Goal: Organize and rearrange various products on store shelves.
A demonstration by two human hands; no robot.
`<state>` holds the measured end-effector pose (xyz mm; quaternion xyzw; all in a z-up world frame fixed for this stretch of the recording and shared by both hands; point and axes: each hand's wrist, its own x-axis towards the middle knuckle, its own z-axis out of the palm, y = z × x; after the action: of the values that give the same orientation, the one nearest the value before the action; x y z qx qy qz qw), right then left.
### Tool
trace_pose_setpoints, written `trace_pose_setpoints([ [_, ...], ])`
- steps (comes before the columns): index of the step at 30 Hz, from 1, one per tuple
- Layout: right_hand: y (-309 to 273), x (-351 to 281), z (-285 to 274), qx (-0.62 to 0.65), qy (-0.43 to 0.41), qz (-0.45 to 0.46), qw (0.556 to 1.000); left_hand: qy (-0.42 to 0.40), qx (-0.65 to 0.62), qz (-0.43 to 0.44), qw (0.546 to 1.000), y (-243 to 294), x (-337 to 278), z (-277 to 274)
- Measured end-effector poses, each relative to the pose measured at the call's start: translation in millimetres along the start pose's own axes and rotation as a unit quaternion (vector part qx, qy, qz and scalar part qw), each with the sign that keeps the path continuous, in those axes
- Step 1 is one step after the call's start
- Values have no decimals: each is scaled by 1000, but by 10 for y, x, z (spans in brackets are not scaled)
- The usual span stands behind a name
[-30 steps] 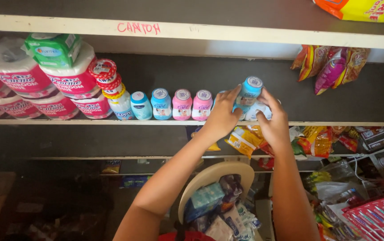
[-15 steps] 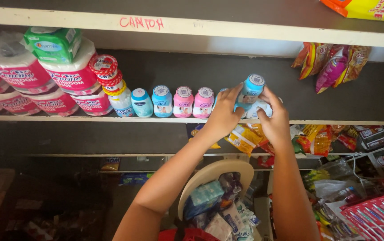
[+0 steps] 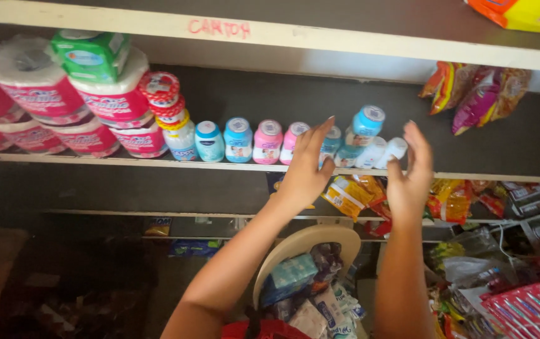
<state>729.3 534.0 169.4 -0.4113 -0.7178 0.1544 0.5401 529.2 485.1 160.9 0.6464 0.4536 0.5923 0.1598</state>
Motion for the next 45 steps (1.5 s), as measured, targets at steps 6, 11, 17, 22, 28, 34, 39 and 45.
trace_pose_setpoints([
  [6, -438, -365, 301, 183, 58, 10, 981, 55, 17, 4, 998, 95, -506, -497],
  [11, -859, -569, 749, 215, 12, 4, 977, 99, -23, -69, 992, 190, -874, -1098],
  [17, -1357, -763, 1451, 287, -60, -3, 956, 178, 59, -93, 978, 160, -1347, -1878],
  [22, -1861, -952, 2052, 349, -148, 10, 925, 246, 127, -117, 954, 94, -1763, -2494],
  [28, -2444, -1247, 2819, 394, -254, -4, 883, 320, 153, -155, 922, 136, -2307, -3260],
  [34, -3015, -1663, 3640, 396, -362, -13, 843, 407, 194, -177, 875, -55, -3005, -3987],
  [39, -3415, -2232, 4377, 340, -484, -46, 805, 484, 271, -211, 805, -125, -3597, -4508],
  [45, -4023, -2987, 4956, 333, -577, -115, 737, 549, 259, -251, 754, 58, -4239, -5032],
])
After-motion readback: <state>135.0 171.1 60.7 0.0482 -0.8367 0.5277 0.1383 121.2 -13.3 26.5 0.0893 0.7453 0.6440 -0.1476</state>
